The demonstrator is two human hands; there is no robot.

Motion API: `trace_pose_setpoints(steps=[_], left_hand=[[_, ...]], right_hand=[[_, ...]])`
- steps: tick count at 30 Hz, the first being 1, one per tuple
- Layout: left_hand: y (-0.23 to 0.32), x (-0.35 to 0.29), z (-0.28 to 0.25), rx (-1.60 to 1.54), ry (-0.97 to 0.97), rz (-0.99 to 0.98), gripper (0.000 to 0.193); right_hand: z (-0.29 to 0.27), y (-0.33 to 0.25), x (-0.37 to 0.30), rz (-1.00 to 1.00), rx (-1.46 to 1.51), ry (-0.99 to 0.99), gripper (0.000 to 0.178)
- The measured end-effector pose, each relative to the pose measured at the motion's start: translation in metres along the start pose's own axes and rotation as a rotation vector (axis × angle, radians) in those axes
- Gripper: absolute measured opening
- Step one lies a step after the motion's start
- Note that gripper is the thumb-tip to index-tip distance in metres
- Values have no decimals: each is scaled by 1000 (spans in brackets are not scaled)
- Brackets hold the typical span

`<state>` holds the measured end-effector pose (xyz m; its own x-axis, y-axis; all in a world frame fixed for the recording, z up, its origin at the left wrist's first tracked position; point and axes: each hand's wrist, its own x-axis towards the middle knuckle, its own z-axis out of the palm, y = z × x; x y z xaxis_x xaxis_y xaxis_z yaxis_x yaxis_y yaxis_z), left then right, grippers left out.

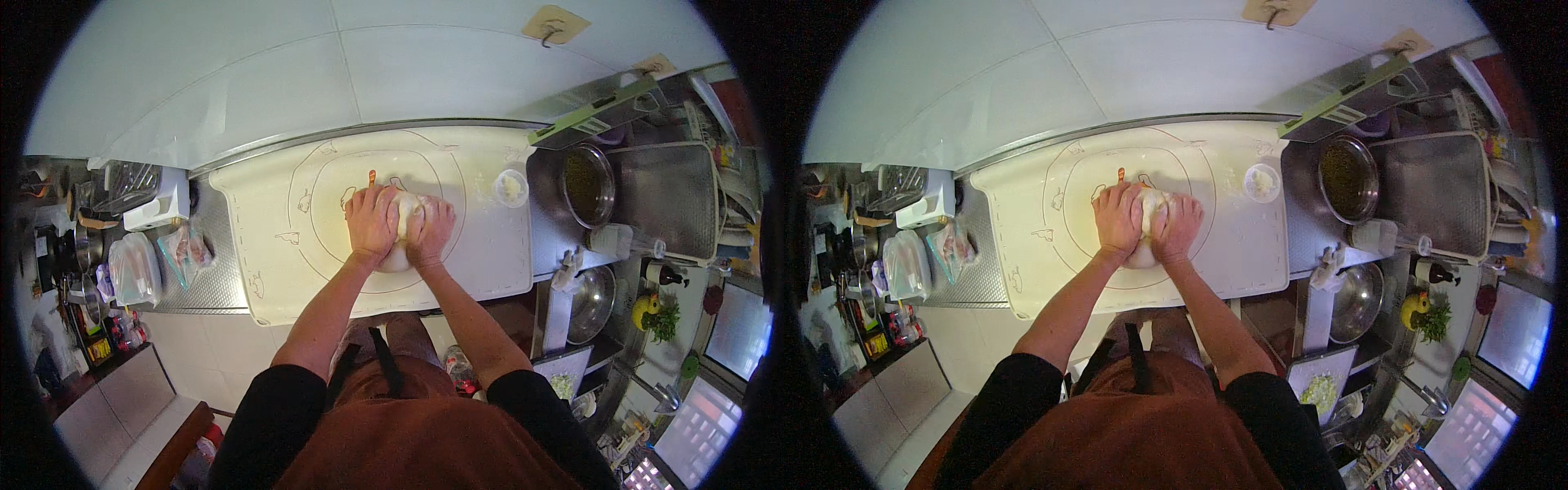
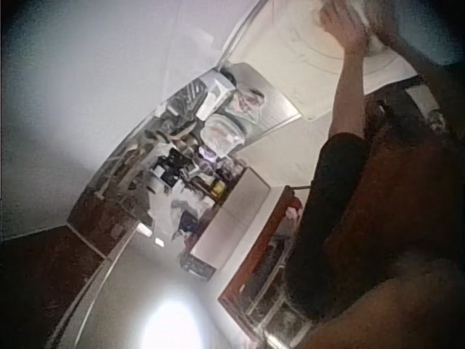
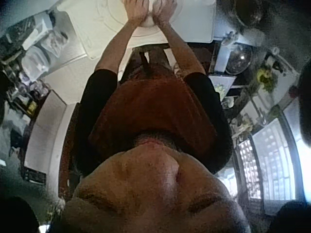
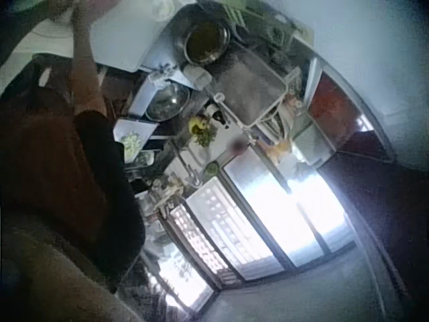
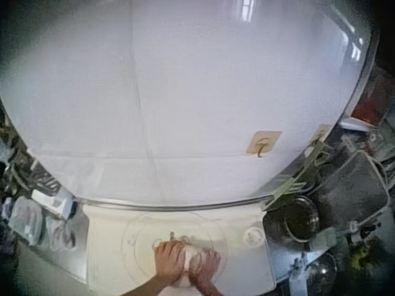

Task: The person kneads a ball of dough on a white cutting board, repeatedly folding and pressing it with both hands. The person then covers the dough with a metal bowl and opens a plastic bag containing meat.

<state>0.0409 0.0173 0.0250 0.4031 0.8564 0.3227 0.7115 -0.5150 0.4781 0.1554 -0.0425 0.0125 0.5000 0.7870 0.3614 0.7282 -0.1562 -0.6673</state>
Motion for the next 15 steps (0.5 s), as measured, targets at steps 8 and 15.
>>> trace_pose_setpoints(steps=[8,15], left_hand=[[-16,43,33,96,7,-151,27],[-6,0,-36,-635,-107,-132,34]], right_hand=[[25,18,45,138,-250,-133,28],[-23,19,34,287,260,-379,24]])
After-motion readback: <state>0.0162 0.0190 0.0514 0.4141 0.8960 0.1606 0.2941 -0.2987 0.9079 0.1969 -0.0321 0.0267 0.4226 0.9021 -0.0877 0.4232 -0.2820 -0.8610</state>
